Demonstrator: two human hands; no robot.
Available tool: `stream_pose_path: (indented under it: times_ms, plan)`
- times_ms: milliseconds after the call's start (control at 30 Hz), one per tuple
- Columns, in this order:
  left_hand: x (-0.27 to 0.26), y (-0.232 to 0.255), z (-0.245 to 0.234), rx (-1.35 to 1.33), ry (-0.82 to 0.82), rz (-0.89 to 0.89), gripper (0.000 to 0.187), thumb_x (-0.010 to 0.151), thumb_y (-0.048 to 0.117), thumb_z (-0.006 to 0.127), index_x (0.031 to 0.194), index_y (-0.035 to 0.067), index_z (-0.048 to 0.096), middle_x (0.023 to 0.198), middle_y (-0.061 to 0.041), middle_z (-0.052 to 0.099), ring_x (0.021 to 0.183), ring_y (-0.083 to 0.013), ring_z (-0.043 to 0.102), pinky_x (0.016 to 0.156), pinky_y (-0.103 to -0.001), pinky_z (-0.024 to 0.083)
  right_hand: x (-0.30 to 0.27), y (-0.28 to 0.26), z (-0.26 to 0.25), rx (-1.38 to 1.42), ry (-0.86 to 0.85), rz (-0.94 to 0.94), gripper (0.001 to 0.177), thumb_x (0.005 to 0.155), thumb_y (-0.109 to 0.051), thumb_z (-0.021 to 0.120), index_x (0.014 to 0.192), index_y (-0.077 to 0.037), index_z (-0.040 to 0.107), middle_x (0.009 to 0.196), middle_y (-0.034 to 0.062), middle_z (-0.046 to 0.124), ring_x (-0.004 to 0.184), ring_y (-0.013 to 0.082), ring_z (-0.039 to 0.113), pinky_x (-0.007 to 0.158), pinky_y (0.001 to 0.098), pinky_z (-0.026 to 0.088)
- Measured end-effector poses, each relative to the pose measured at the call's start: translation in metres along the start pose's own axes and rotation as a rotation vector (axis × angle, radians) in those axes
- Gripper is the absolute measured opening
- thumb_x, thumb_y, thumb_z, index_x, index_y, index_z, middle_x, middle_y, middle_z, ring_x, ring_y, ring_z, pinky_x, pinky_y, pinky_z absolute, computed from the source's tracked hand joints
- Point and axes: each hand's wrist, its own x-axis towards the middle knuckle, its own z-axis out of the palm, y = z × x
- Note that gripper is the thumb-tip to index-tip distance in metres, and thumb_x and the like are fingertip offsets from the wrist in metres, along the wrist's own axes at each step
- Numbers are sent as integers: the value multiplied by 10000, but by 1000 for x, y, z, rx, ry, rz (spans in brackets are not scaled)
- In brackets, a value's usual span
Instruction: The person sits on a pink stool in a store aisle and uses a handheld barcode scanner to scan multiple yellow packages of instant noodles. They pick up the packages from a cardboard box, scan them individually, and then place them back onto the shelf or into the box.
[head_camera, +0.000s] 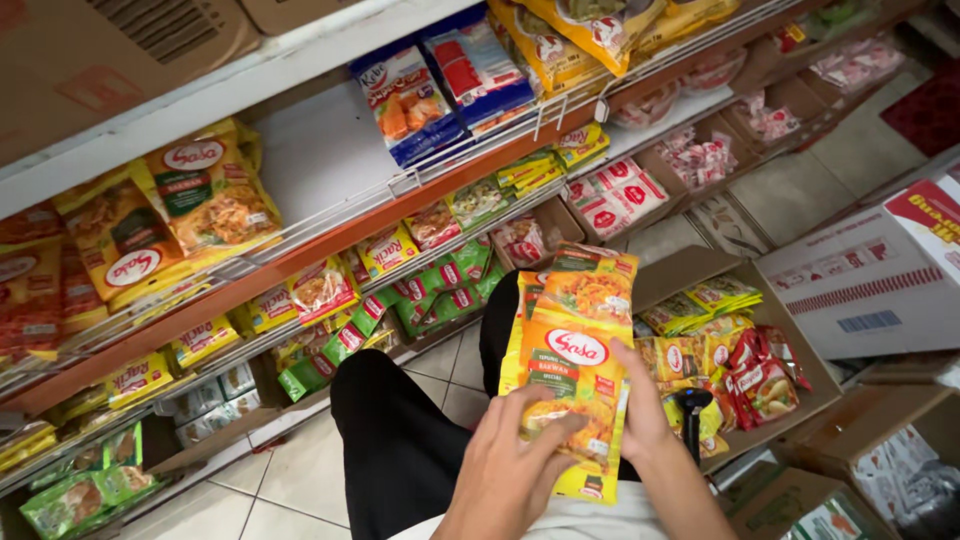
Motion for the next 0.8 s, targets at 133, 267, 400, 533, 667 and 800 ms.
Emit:
stream_pose_path:
  times_ms: [133, 267, 400, 533, 667, 800]
  plan:
    - [-3, -5, 16, 41, 127, 72, 254, 808, 168, 838, 1020, 151, 698, 1157, -93, 625, 1009, -322, 634, 821, -421, 529, -2, -9, 27, 26, 55, -49, 595, 962, -482, 518, 1364, -46, 567, 1253, 156, 695, 1063, 290, 701, 928, 461, 554]
    - [-28, 5, 53, 86, 238, 112, 170, 819, 160, 829, 890, 144, 675, 1074, -69, 632, 943, -282, 652, 755, -392, 545, 0, -21, 27, -27, 74, -25, 587, 947, -477, 551, 1313, -21, 595, 1193, 185, 713, 1000, 306, 709, 889, 470, 565]
    - [-51, 7, 84, 254, 246, 63, 158, 809, 208, 844, 884, 203, 705, 1070, -23, 624, 984, -236, 640, 755, -370, 544, 6, -22, 10, -91, 73, -37, 515, 936, -335, 589, 1324, 3, 585, 1212, 203, 699, 1038, 312, 700, 915, 460, 559]
    - [-42, -20, 62, -40, 233, -74, 578, 740, 487, 848, 1179, 156, 669, 1194, -138, 604, 1095, -336, 542, 875, -481, 434, 6, -26, 6, -63, 81, 52, 516, 899, -311, 578, 1317, -9, 592, 1205, 199, 710, 1033, 318, 709, 903, 461, 574]
    - [30, -74, 26, -971, 209, -836, 767, 838, 514, 704, 1444, 83, 516, 1352, -151, 621, 1293, -334, 559, 1070, -439, 404, -5, -34, 8, -129, 115, 134, 527, 866, -318, 576, 1301, -22, 598, 1172, 206, 720, 1012, 329, 718, 880, 483, 586]
    - [71, -74, 43, -2013, 47, -865, 688, 855, 302, 810, 1414, 29, 517, 1271, -206, 652, 1144, -347, 632, 973, -465, 520, -8, -33, 3, -290, 1, 217, 574, 861, -267, 658, 1363, -5, 562, 1219, 199, 710, 1050, 292, 710, 898, 437, 580]
